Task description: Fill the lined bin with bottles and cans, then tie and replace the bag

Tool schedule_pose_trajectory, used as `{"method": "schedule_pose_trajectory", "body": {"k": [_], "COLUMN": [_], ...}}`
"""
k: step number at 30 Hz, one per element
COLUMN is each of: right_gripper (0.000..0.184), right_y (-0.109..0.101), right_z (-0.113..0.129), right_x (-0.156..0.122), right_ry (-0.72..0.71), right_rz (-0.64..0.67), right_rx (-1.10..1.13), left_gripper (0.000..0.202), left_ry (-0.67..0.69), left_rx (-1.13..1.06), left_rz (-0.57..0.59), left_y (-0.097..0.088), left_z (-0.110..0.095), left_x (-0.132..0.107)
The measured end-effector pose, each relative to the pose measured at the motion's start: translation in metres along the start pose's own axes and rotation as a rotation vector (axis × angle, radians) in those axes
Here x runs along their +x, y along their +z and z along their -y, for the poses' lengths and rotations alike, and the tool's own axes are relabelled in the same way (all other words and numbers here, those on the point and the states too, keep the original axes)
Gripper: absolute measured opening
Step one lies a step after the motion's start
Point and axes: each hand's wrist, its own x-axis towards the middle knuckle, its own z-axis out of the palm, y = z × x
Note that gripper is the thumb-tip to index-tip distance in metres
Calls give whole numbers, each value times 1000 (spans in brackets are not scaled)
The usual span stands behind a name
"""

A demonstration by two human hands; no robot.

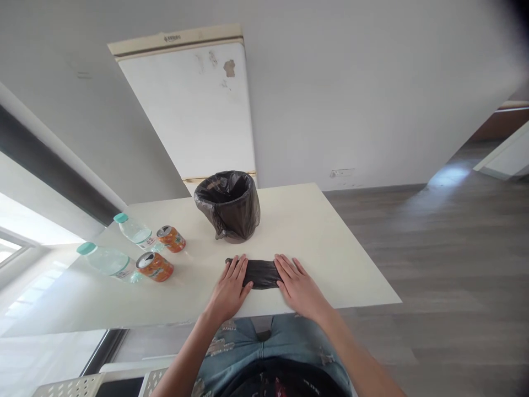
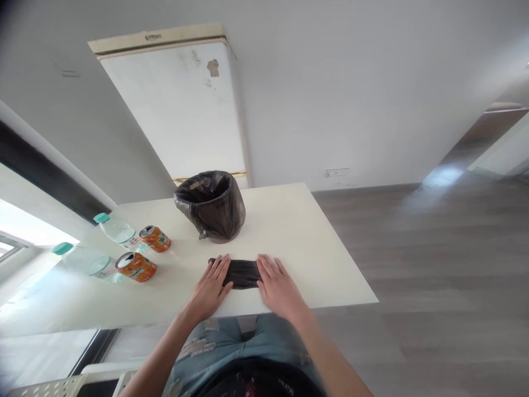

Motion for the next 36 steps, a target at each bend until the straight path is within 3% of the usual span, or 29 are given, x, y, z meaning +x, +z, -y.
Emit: {"method": "schedule_pose_trajectory", "body": {"k": [3, 6, 10, 14, 19, 26, 29, 36], "right_gripper": [68, 72, 62, 54, 51, 35, 35, 33], "right_y": [1, 2, 3, 6, 8, -4, -8, 0], "right_z": [-1, -2, -4, -5, -6, 1, 6, 4], "right_x": [0, 1, 2, 2, 2, 3, 3, 6], "right_ry": [65, 232, 379, 383, 377, 357, 361, 393], "right_rz": [-38, -102, -215, -289, -289, -317, -301, -305], "right_rx": [20, 46, 114, 144, 123, 97, 15, -51], "left_gripper": [76, 77, 78, 71, 60, 46, 36, 34], "left_ry": [-8, -24, -81, -113, -171, -7, -13, -18], "left_rx": [-10, -39, -94, -105, -89, -139, -161, -158], "left_rz": [-20, -39, -75, -91, -112, -43, -31, -19], "left_y": [1, -2, -16, -28, -32, -38, -38, -39], "left_z": [1, -2, -8, -15, -18, -20, -21, -22], "left_x": [0, -1, -1, -1, -2, -3, -3, -2]}}
